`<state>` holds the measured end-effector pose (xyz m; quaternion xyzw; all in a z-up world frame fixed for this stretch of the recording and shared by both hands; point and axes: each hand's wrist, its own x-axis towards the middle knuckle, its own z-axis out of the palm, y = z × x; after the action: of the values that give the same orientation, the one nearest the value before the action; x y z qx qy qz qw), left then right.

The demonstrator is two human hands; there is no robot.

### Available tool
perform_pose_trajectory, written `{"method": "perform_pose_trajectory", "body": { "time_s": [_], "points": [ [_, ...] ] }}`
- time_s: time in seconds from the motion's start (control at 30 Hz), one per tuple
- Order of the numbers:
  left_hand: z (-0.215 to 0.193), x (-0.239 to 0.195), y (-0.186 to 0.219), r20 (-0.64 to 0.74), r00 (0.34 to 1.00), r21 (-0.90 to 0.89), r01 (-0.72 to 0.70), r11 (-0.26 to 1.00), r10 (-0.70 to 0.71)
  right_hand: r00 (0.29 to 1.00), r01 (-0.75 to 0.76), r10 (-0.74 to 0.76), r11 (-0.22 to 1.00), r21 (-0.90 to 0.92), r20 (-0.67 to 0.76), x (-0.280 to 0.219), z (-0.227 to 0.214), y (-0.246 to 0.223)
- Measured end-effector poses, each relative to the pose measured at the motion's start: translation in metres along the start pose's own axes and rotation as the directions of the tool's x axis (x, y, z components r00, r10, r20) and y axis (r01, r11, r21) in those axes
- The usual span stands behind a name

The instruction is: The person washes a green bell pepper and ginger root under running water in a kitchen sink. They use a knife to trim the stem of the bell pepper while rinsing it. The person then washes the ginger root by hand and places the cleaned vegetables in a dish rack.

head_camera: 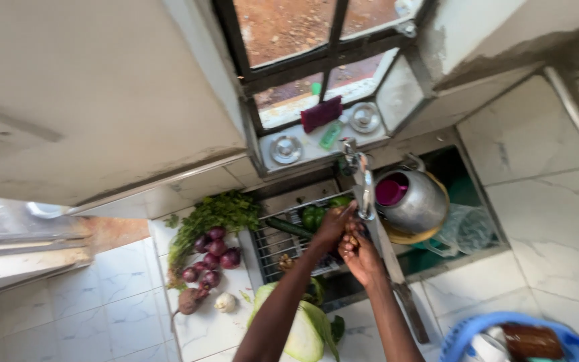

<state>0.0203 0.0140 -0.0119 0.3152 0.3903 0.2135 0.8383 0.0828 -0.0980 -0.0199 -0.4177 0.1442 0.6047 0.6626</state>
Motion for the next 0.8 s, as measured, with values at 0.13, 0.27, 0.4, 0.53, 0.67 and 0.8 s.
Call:
{"method": "perform_pose_trajectory", "body": {
  "time_s": [0.13, 0.27, 0.4, 0.53, 0.67, 0.8],
  "points": [
    [0.001, 0.042, -0.03, -0.236, 0.97, -0.086, 0.03, 0.996, -0.05, 0.934, 0.277, -0.343, 0.871, -0.407, -0.098, -0.002, 0.017, 0.015],
    [-0.005, 0.05, -0.023, -0.219, 0.956, -0.092, 0.178, 0.98, -0.194, 0.741, 0.428, -0.636, 0.205, -0.88, 0.213, -0.028, 0.022, 0.001],
    [-0.023, 0.053, -0.037, -0.367, 0.92, -0.297, 0.021, 0.955, -0.135, 0.761, 0.406, -0.537, -0.041, -0.913, 0.363, -0.025, 0.028, -0.012],
    [-0.027, 0.019, -0.031, -0.166, 0.986, -0.452, -0.05, 0.891, -0.029, 0.905, 0.252, -0.409, 0.286, -0.925, 0.12, 0.005, 0.02, -0.018],
    [-0.039, 0.002, -0.047, -0.152, 0.978, -0.426, 0.066, 0.903, -0.143, 0.964, 0.237, -0.261, 0.771, -0.591, 0.047, 0.028, 0.021, -0.011],
    [0.001, -0.055, 0.026, -0.153, 0.972, -0.543, 0.07, 0.837, -0.181, 0.944, 0.322, -0.297, 0.724, -0.61, 0.145, 0.022, 0.037, -0.014]
  ]
}}
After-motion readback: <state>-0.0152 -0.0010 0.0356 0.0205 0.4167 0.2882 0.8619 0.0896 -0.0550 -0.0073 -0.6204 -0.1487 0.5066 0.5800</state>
